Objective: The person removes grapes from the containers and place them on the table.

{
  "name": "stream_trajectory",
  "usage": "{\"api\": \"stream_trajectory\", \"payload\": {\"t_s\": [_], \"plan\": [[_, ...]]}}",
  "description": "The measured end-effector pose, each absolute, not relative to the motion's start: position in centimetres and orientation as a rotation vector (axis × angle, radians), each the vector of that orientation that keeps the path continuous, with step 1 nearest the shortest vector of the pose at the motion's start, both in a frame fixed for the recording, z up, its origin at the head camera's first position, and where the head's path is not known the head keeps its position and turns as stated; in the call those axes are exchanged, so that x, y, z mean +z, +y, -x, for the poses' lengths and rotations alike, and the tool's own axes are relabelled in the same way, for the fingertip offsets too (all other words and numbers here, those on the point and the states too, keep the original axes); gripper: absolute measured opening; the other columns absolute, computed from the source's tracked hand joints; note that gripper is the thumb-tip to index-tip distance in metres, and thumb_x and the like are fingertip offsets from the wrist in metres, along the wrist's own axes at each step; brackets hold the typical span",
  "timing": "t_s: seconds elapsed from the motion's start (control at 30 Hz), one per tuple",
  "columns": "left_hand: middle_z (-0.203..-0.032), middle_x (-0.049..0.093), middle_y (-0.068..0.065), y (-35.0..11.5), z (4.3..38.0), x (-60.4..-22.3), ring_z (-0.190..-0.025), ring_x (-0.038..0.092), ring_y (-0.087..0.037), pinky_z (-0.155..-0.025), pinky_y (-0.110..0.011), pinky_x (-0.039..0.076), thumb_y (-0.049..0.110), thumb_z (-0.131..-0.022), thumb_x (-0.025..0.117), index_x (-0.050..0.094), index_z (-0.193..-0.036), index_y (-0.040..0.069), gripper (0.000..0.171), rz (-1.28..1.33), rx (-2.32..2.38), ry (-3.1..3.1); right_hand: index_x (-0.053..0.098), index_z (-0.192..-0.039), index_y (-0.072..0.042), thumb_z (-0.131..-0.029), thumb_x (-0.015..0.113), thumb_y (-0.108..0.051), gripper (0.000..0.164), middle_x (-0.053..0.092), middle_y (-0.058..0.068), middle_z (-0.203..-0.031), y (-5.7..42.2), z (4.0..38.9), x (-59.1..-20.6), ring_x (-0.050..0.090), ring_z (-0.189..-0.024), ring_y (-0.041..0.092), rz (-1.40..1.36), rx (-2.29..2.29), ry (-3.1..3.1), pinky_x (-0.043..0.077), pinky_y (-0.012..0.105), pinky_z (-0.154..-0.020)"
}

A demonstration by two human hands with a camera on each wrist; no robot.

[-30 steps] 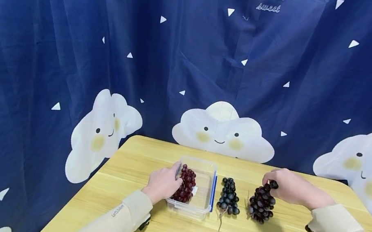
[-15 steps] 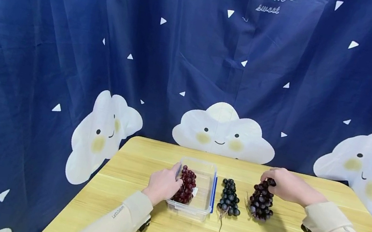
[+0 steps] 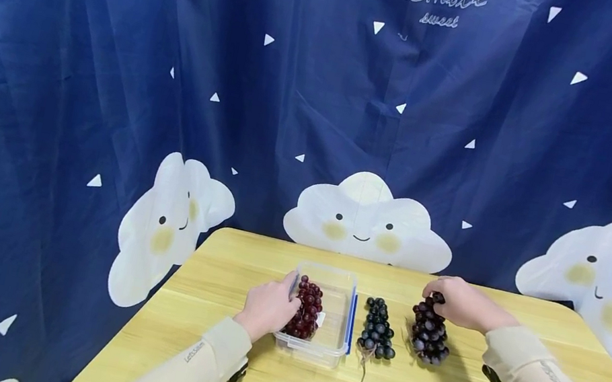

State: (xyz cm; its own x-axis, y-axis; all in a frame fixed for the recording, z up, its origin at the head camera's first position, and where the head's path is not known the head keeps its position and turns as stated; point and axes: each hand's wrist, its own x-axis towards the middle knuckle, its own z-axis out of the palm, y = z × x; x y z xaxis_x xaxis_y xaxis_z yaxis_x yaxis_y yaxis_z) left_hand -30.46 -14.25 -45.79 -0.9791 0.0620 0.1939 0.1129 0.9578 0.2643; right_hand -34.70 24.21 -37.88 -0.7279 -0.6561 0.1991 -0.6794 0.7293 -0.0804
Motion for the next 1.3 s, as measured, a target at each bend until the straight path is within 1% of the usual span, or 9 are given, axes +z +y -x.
{"api": "stream_trajectory", "payload": {"t_s": [0.2, 0.57, 0.77, 0.9, 1.0, 1.17, 1.3], "plan": [[-0.078, 0.061, -0.005, -14.2, 30.5, -45.9, -0.050, 0.046, -0.017, -0.043, -0.033, 0.034, 0.043, -0.086, 0.047, 0.030, -0.144, 0.023, 0.064, 0.130, -0.410, -2.923, 0.068, -0.096, -0.007, -0.073, 0.065, 0.000, 0.024, 0.067, 0.005, -0.097, 23.9, 35.5, -38.4, 0.062, -0.093, 0.026, -1.081, 0.227, -2.786, 0.049, 0.041, -0.079], [-0.080, 0.062, -0.005, -14.3, 30.4, -45.9, -0.052, 0.047, -0.017, -0.045, -0.033, 0.035, 0.044, -0.086, 0.047, 0.032, -0.143, 0.024, 0.062, 0.125, -0.397, -2.919, 0.068, -0.095, -0.009, -0.072, 0.065, 0.002, 0.026, 0.066, 0.006, -0.096, 24.0, 36.4, -39.5, 0.062, -0.092, 0.027, -1.052, 0.250, -2.781, 0.050, 0.042, -0.079], [-0.081, 0.063, -0.006, -14.3, 30.4, -45.9, -0.052, 0.048, -0.018, -0.044, -0.033, 0.035, 0.044, -0.086, 0.047, 0.032, -0.143, 0.024, 0.062, 0.120, -0.401, -2.923, 0.068, -0.095, -0.010, -0.071, 0.065, 0.003, 0.027, 0.065, 0.004, -0.096, 23.7, 36.5, -40.0, 0.062, -0.092, 0.025, -1.037, 0.255, -2.769, 0.050, 0.040, -0.079], [-0.082, 0.063, -0.007, -14.2, 30.4, -45.9, -0.052, 0.048, -0.017, -0.044, -0.033, 0.035, 0.043, -0.086, 0.048, 0.031, -0.143, 0.023, 0.063, 0.121, -0.418, -2.917, 0.068, -0.097, -0.010, -0.072, 0.065, 0.004, 0.029, 0.064, 0.006, -0.098, 23.4, 36.5, -40.0, 0.061, -0.094, 0.025, -1.028, 0.265, -2.775, 0.050, 0.040, -0.080], [-0.082, 0.063, -0.007, -14.2, 30.5, -46.0, -0.053, 0.048, -0.017, -0.044, -0.032, 0.035, 0.043, -0.086, 0.048, 0.030, -0.144, 0.023, 0.064, 0.119, -0.430, -2.914, 0.068, -0.100, -0.008, -0.072, 0.064, 0.004, 0.030, 0.063, 0.008, -0.100, 23.2, 36.5, -40.0, 0.061, -0.094, 0.026, -1.027, 0.272, -2.780, 0.050, 0.041, -0.080], [-0.083, 0.064, -0.007, -14.2, 30.5, -46.0, -0.053, 0.048, -0.017, -0.044, -0.032, 0.035, 0.043, -0.086, 0.048, 0.030, -0.145, 0.023, 0.064, 0.116, -0.425, -2.915, 0.067, -0.102, -0.007, -0.072, 0.066, 0.003, 0.031, 0.061, 0.009, -0.099, 23.1, 36.7, -40.3, 0.061, -0.091, 0.026, -1.016, 0.245, -2.761, 0.050, 0.040, -0.078], [-0.080, 0.062, -0.006, -14.2, 30.5, -46.0, -0.052, 0.048, -0.017, -0.044, -0.033, 0.035, 0.043, -0.086, 0.048, 0.030, -0.144, 0.024, 0.063, 0.116, -0.424, -2.917, 0.065, -0.106, -0.006, -0.071, 0.066, 0.002, 0.035, 0.060, 0.012, -0.102, 23.2, 36.8, -40.8, 0.061, -0.092, 0.028, -0.984, 0.237, -2.757, 0.051, 0.040, -0.077]]}}
